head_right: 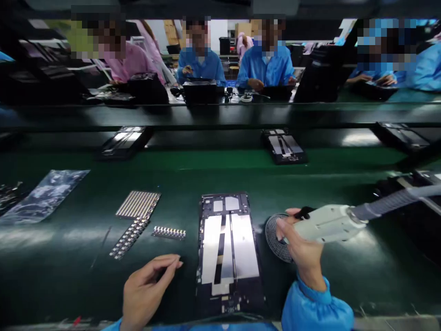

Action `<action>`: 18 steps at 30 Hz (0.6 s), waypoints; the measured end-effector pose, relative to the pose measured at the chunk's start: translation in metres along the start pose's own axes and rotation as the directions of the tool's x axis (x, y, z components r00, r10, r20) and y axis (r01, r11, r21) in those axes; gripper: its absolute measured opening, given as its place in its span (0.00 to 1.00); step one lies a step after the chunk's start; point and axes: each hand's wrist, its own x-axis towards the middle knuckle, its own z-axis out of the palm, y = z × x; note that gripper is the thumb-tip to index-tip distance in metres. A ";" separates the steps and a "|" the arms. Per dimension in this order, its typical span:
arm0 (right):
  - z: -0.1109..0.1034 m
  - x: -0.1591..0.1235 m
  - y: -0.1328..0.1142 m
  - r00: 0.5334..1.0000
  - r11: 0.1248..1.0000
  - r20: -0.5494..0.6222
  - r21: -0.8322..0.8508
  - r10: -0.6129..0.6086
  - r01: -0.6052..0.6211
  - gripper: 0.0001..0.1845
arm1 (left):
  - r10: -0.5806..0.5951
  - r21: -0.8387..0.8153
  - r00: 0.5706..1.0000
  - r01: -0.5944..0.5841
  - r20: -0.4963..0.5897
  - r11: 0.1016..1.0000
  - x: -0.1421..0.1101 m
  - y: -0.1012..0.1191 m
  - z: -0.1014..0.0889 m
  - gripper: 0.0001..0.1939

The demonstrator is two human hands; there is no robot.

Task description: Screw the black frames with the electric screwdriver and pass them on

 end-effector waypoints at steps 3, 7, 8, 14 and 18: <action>0.007 0.000 0.008 0.999 0.999 0.017 -0.008 -0.035 0.035 0.17 | 0.020 0.073 0.999 -0.023 0.040 0.997 0.004 0.008 0.012 0.07; 0.015 0.003 0.013 0.997 0.999 0.069 0.000 -0.040 0.040 0.15 | 0.130 0.160 0.988 -0.142 0.084 0.977 0.006 0.015 0.023 0.09; 0.016 0.004 0.013 0.997 0.999 0.073 0.007 -0.037 0.036 0.15 | 0.144 0.173 0.986 -0.158 0.089 0.972 0.005 0.015 0.024 0.10; 0.021 0.001 0.015 0.997 0.999 0.081 0.030 -0.014 0.011 0.14 | 0.187 0.256 0.979 -0.202 0.084 0.945 0.000 0.015 0.024 0.11; 0.022 0.003 0.017 0.997 1.000 0.082 0.012 -0.004 0.003 0.14 | 0.186 0.287 0.979 -0.201 0.078 0.937 0.001 0.012 0.025 0.12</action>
